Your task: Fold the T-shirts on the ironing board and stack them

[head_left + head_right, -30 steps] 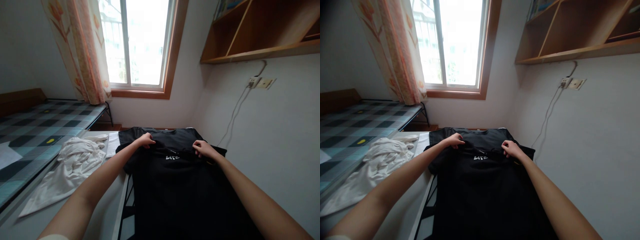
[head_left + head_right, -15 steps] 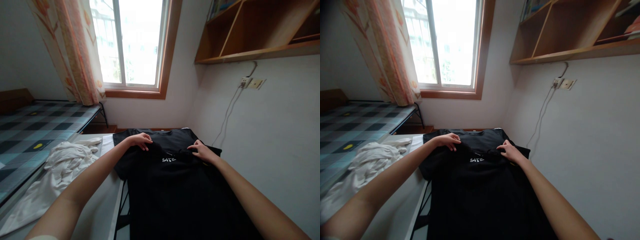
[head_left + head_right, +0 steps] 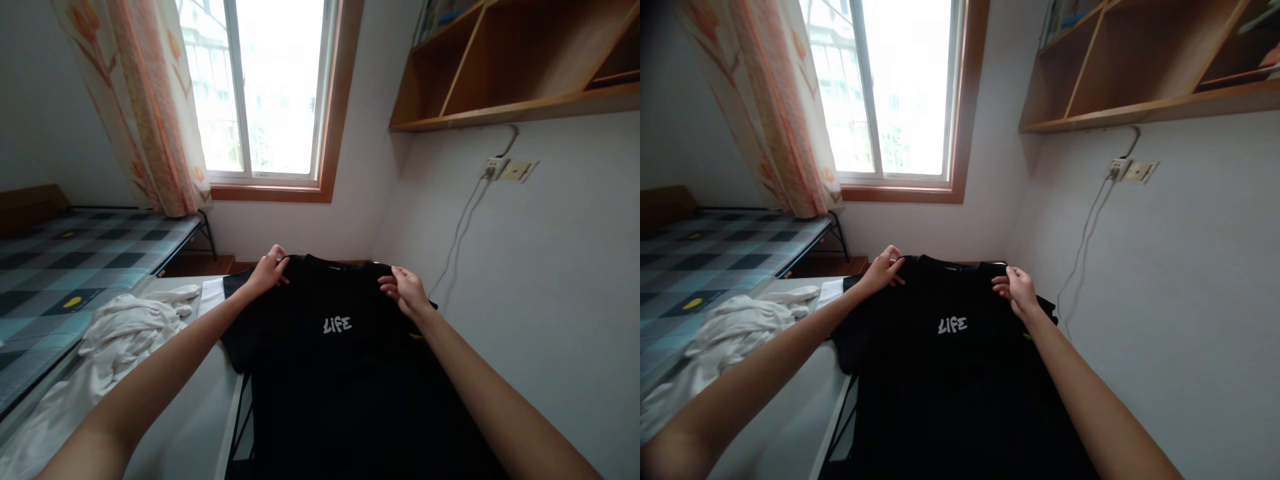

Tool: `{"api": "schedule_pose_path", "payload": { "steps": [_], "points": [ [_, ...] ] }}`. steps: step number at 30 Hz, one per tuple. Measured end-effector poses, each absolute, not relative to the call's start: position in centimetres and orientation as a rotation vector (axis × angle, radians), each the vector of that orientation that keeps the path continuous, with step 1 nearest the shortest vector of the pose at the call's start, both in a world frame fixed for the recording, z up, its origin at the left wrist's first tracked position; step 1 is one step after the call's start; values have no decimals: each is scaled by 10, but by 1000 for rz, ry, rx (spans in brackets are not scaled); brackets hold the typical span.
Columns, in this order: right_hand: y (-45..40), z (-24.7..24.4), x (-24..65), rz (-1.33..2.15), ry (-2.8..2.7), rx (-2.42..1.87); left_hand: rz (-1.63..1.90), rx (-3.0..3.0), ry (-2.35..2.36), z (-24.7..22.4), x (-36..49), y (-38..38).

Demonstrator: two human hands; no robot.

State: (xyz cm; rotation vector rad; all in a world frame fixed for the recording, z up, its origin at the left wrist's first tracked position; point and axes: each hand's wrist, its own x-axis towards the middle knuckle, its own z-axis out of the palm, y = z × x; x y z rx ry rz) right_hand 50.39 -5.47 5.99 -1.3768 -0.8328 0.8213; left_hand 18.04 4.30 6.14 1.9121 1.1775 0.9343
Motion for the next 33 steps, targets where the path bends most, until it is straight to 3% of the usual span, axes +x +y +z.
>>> {"api": "schedule_pose_path", "payload": {
  "steps": [9,12,16,22,33],
  "points": [
    [9,112,482,475,-742,-858,1340,2353,1615,144,190,43],
    [49,93,482,477,-790,-974,1198,2337,1745,129,200,80],
    [79,39,480,500,-1125,-1410,710,2284,1784,84,205,131],
    [77,-17,477,525,-1258,-1513,108,2126,1481,35,188,166],
    [83,-35,493,335,-1476,-1607,421,2252,1585,23,202,161]
  ]
}}
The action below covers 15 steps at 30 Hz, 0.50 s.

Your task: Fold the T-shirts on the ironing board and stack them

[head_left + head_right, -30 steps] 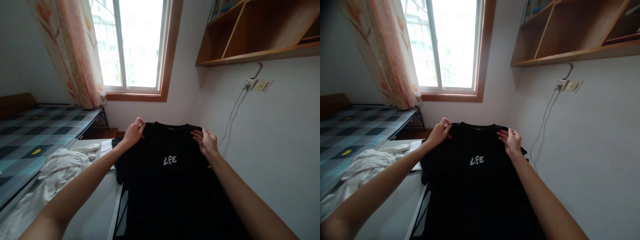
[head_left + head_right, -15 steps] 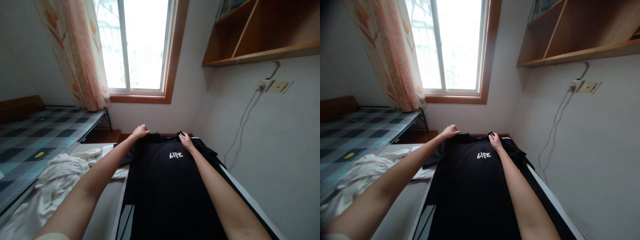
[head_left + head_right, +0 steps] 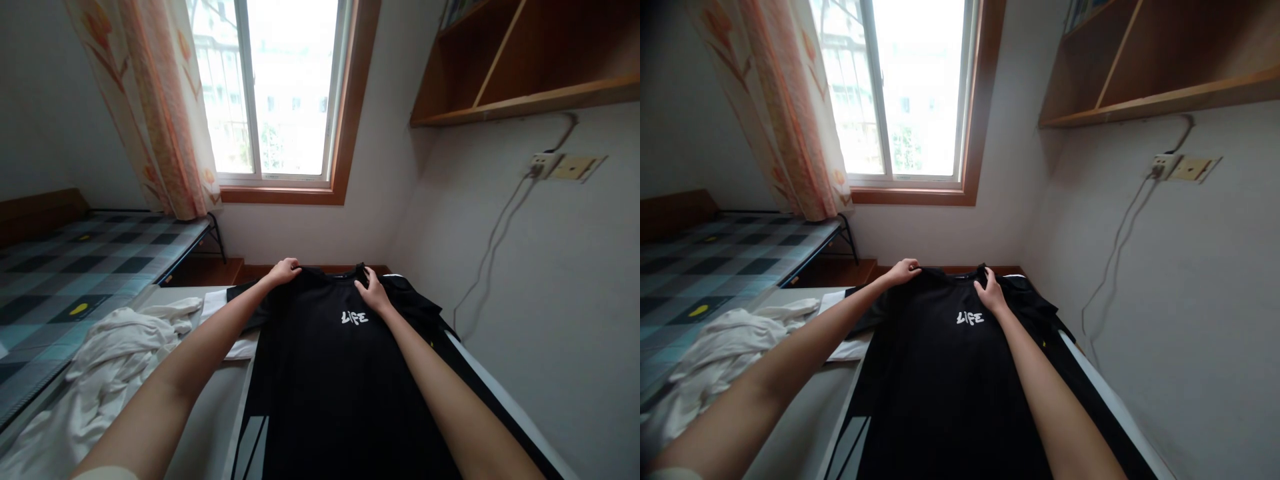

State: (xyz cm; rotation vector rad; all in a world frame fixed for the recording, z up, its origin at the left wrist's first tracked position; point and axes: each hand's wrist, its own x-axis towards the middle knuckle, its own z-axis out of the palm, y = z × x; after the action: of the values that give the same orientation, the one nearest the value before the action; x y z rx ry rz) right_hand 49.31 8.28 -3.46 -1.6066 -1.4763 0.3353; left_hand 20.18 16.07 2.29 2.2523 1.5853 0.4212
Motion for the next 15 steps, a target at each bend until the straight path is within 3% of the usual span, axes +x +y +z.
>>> {"api": "schedule_pose_path", "payload": {
  "steps": [8,15],
  "points": [
    [105,25,483,125,-1474,-1499,794,2201,1884,69,201,166],
    [114,-22,479,265,-1681,-1928,352,2079,1651,43,182,181]
  ]
}}
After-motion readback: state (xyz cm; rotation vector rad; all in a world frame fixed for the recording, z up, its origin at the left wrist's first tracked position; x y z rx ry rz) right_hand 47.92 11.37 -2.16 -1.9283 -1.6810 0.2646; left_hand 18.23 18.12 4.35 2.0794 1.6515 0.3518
